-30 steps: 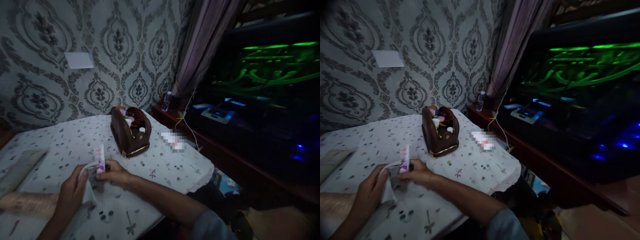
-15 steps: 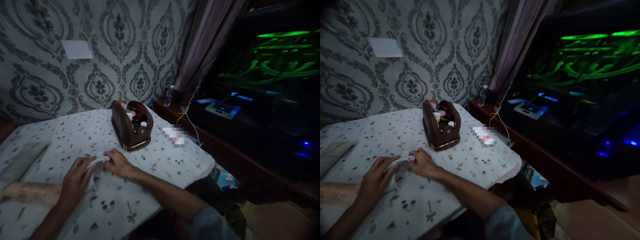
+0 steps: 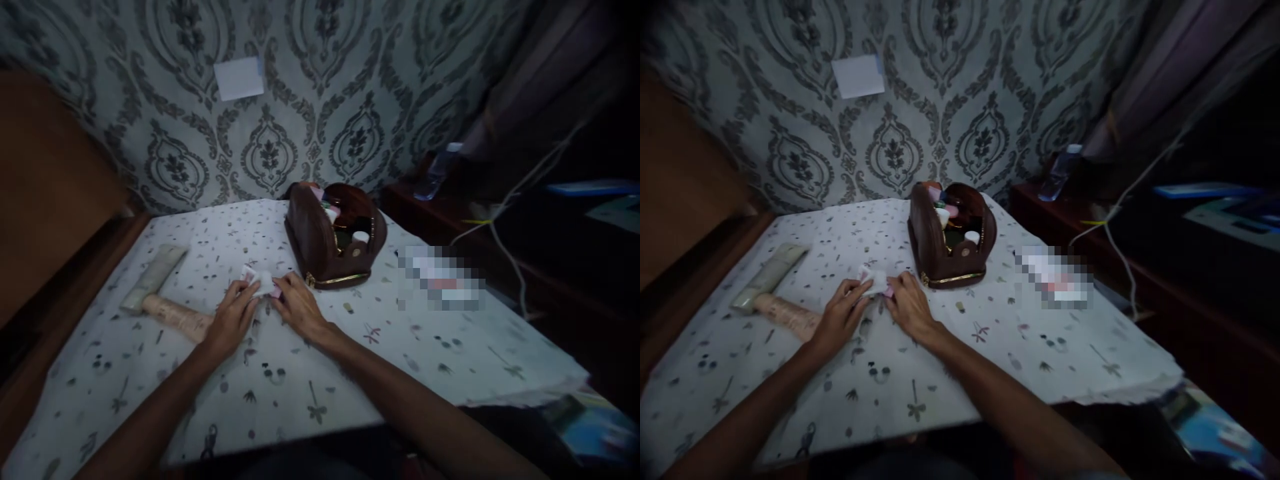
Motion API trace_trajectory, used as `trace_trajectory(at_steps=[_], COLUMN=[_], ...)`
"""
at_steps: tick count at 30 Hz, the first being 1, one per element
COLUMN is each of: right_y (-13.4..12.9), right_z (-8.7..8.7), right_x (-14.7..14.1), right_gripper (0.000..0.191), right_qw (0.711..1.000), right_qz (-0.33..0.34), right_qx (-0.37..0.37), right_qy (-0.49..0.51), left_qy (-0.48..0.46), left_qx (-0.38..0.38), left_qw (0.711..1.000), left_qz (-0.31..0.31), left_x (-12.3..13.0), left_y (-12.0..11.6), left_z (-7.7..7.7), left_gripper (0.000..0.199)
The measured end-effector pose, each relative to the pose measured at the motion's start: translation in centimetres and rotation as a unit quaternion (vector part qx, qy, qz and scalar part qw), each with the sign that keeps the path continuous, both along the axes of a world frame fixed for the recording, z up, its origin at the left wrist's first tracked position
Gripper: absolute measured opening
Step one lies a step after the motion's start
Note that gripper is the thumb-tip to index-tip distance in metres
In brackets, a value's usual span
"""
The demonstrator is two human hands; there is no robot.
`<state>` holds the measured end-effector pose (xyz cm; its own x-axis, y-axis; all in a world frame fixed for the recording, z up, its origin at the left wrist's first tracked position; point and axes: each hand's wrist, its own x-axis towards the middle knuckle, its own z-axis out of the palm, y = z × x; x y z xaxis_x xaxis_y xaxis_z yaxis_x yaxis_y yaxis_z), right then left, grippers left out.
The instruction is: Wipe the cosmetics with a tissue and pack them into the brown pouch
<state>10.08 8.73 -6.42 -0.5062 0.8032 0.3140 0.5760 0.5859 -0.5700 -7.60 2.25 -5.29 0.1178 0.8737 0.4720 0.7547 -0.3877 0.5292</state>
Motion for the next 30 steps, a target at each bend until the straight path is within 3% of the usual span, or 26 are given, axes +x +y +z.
trace_trajectory(at_steps=[10, 15, 22, 26, 30], right_y=[1.3, 1.9, 1.7, 1.1, 0.8], right_z=[-1.5, -2.3, -1.3, -0.8, -0.4], right_x=[0.0, 0.3, 0.5, 0.3, 0.2], right_gripper=[0.016, 0.023, 0.030, 0.030, 0.034], right_qw=[1.000, 0.997, 0.999, 1.000, 1.000], right_qz=[0.001, 0.005, 0.015, 0.004, -0.012], right_qx=[0.013, 0.004, -0.011, 0.010, 0.013], right_qy=[0.008, 0.072, 0.050, 0.020, -0.021], left_qy=[0.093, 0.094, 0.090, 0.109, 0.069], left_qx=[0.002, -0.010, -0.036, -0.043, -0.054], left_qw=[0.993, 0.996, 0.991, 0.988, 0.995], left_qz=[-0.072, -0.007, 0.091, 0.095, 0.056], left_x=[1.6, 0.3, -2.1, -2.0, -0.5], left_y=[0.5, 1.9, 3.3, 2.8, 1.6], left_z=[-0.2, -0.5, -0.2, -0.2, -0.1], left_gripper=[0.040, 0.037, 0.030, 0.031, 0.033])
